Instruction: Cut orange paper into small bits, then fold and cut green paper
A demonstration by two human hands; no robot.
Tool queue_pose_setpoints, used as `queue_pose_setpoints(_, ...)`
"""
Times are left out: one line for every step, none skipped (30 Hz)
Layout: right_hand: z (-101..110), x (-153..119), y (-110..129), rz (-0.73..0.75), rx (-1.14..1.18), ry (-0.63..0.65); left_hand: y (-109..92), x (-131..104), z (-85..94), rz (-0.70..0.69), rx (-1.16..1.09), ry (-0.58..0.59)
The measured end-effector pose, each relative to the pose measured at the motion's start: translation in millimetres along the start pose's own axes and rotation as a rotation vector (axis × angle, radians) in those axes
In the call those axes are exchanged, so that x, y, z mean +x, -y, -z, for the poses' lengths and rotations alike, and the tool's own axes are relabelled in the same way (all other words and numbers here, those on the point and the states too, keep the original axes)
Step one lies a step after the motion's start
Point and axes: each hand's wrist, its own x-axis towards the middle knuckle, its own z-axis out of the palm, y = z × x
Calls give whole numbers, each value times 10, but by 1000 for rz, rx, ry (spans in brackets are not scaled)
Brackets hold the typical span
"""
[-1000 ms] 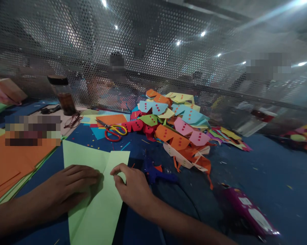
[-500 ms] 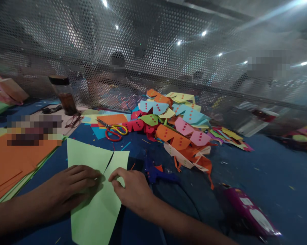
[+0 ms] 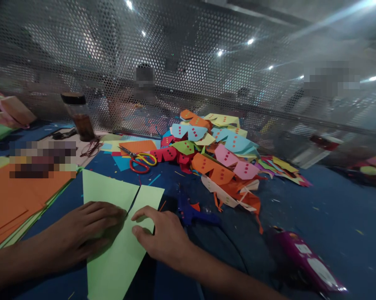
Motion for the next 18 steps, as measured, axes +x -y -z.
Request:
queue_pose_setpoints(-3,-4,-1,-9,-6,10,0,1,0,0,-2,-3)
queue_pose_setpoints(-9,-5,-6,-14,-8,12,-2,1,1,2,-5,-1)
queue_pose_setpoints(-17,-2,-14,-10,-4,5,-6,2,3,3,-12,5)
queue_pose_setpoints(-27,4,-25,0,9,-8,-12,3,7,7,-21,16)
queue_pose_setpoints(-37,11,-38,11,27,-25,-20,4,14,10,-31,28)
queue_pose_setpoints(-46,19,-51,18,49,-42,-29,6,21,11,-41,37)
queue_pose_setpoints(-52,27,-63,21,70,-59,-37,7,29,10,-49,40)
queue_pose_setpoints(-55,32,-70,21,88,-74,-43,9,37,12,-57,41)
queue_pose_setpoints(-56,34,-73,20,100,-84,-48,10,42,14,-63,41)
queue_pose_setpoints(-53,33,-71,19,102,-86,-49,10,45,15,-67,38)
queue_pose_setpoints(-50,28,-65,19,95,-78,-48,10,45,15,-69,34)
queue_pose_setpoints(-47,20,-56,21,79,-62,-45,8,42,17,-70,32)
queue_pose_setpoints(-45,12,-47,23,55,-41,-40,6,36,19,-69,31)
queue_pose_setpoints(-45,3,-38,26,26,-19,-35,4,28,19,-66,31)
queue_pose_setpoints(-48,-5,-33,28,-2,-2,-30,3,21,18,-61,32)
queue_pose_setpoints(-52,-11,-31,31,-24,7,-26,2,15,20,-56,37)
queue_pose_setpoints(-58,-15,-31,33,-38,10,-23,3,11,19,-52,40)
queue_pose_setpoints(-63,-17,-34,34,-45,9,-22,6,9,18,-49,42)
